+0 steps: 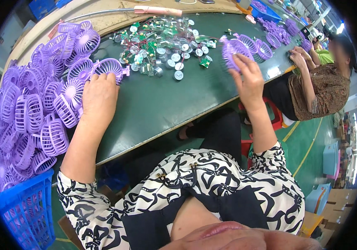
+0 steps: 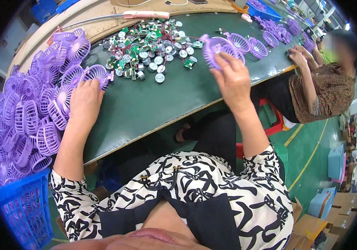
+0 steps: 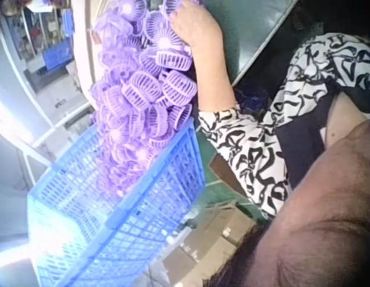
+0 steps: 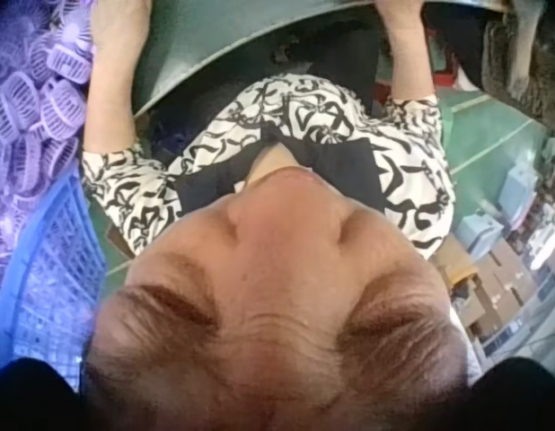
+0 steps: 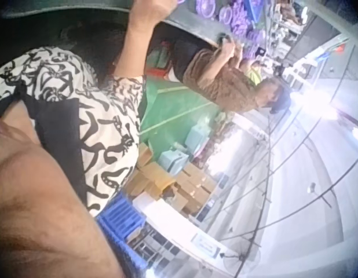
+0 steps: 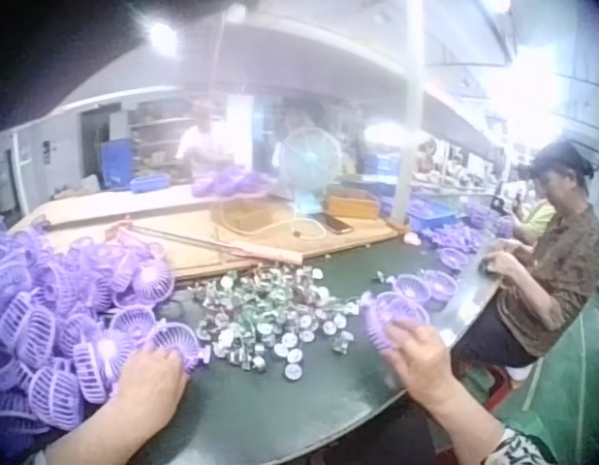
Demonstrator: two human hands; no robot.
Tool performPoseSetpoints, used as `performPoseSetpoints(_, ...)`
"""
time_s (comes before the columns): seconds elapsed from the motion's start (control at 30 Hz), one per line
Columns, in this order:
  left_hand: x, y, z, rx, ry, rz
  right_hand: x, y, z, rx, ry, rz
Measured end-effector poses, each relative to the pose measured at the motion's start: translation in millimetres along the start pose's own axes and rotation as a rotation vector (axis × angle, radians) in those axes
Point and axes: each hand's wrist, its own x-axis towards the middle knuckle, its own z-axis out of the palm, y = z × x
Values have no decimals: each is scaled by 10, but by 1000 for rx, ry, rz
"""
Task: Assembling mini portable fans by inserting small circular motor components into purple plastic fan cages.
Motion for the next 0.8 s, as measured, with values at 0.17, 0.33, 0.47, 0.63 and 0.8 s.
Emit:
performPoseSetpoints(0.17,25,120,-162,-229,327,210,-71,640,137,-178,-103,175)
performPoseSetpoints(0.33,-153,398,-236,-545,345,661,136,881,320,-476,-69,182)
performPoseSetpoints(0.47,-230,535,-155,-529,129,789,521,335,482,-154,-91,-34)
performPoseSetpoints(0.63,-209,517,-137,-538,130,750,793,119,815,98,-194,8)
performPoseSetpoints(0.8,-181,504,-112,-464,220,701,883,185,1023,74,-422,65)
